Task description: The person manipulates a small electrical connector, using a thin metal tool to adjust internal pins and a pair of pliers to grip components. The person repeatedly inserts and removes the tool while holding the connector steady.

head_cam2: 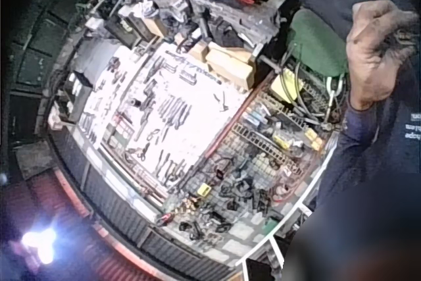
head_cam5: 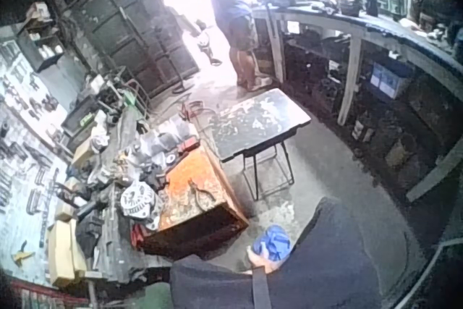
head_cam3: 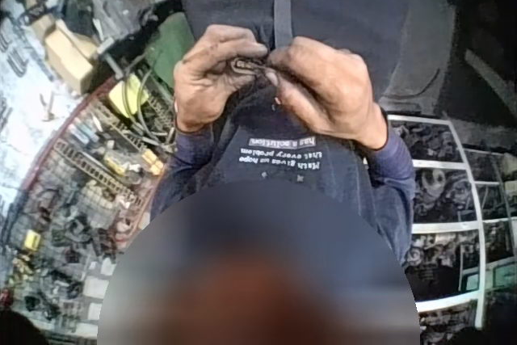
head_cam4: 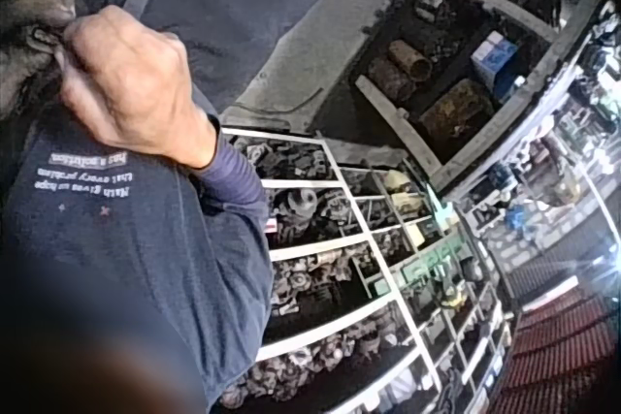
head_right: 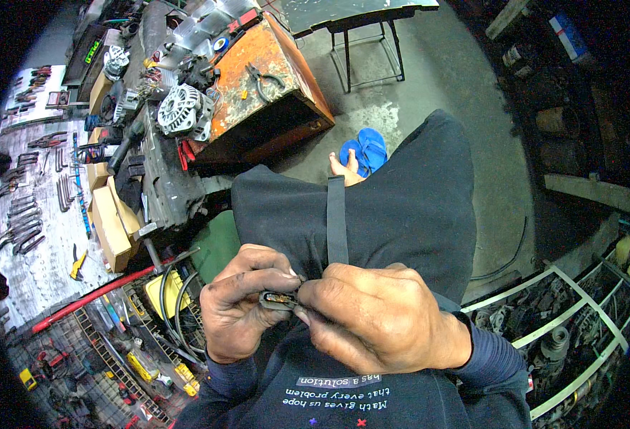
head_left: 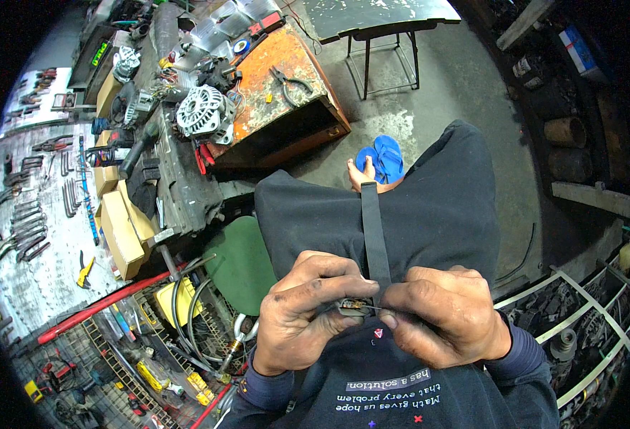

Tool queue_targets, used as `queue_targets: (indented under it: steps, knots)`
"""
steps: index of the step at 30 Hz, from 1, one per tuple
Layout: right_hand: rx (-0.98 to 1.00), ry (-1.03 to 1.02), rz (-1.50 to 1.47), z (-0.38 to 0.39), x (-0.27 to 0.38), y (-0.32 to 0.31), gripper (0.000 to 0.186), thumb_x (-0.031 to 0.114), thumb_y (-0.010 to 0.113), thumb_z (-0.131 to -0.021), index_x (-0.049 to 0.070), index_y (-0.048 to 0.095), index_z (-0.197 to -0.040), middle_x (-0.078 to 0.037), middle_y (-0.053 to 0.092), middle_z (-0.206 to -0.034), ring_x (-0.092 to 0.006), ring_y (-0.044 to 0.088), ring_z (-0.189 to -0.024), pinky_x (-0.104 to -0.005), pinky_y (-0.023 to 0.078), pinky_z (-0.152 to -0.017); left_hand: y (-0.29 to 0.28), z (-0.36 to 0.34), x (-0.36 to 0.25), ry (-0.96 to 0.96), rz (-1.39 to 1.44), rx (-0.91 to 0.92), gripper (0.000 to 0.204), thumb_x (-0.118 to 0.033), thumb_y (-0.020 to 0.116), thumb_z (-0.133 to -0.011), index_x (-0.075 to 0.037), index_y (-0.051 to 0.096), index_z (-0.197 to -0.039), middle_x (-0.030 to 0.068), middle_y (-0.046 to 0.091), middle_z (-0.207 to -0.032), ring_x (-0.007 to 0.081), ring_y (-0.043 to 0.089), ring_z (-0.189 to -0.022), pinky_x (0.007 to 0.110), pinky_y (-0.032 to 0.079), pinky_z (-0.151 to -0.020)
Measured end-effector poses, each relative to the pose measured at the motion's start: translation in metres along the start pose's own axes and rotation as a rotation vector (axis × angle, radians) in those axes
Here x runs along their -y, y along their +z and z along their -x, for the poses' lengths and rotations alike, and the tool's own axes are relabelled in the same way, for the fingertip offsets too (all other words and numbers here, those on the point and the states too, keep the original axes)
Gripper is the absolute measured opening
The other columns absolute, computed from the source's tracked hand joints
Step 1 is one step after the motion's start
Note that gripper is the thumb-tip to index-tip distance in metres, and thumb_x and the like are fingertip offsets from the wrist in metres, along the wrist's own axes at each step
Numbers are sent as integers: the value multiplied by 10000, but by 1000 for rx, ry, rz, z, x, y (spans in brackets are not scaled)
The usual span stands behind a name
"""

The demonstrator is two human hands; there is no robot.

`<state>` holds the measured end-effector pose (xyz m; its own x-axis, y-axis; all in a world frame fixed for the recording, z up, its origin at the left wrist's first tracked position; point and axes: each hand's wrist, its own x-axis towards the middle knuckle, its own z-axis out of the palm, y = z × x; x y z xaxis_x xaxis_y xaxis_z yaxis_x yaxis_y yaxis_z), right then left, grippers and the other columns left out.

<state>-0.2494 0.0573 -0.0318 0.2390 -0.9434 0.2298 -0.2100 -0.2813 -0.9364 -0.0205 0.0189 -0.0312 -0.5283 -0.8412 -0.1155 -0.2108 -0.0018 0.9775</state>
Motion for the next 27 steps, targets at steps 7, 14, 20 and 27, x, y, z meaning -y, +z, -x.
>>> queue_targets:
  steps: [7, 14, 20, 27]
  knots:
    - [16, 9, 5, -1, 1, 0, 244, 57, 791, -805, -4, 695, -1021, -105, 632, -791, -275, 664, -589, -382, 540, -504, 0, 0, 2, 18, -8, 4, 434, -49, 874, -697, -79, 803, -1124, 57, 721, -1082, 234, 641, -1048, 362, 525, -916]
    - [83, 33, -15, 0, 2, -4, 213, 67, 779, -823, -5, 686, -1001, -126, 645, -804, -311, 684, -644, -396, 554, -539, -1, 1, 2, 80, -139, 32, 462, -59, 868, -663, -100, 806, -1120, 54, 721, -1074, 252, 642, -1037, 384, 514, -928]
    - [175, 161, -127, -5, -1, -13, 144, 98, 747, -870, 0, 663, -934, -173, 647, -788, -392, 673, -707, -458, 544, -615, -2, -6, -9, 149, -325, 75, 477, -22, 834, -648, -101, 807, -1118, 51, 725, -1063, 263, 640, -1022, 396, 521, -913]
    - [304, 175, -198, -10, -7, -21, 148, 124, 746, -867, -23, 735, -870, -132, 661, -694, -260, 669, -583, -373, 518, -536, -8, -7, -6, 186, -404, 116, 352, -134, 829, -724, -44, 789, -1062, 100, 748, -1029, 281, 663, -965, 396, 519, -887]
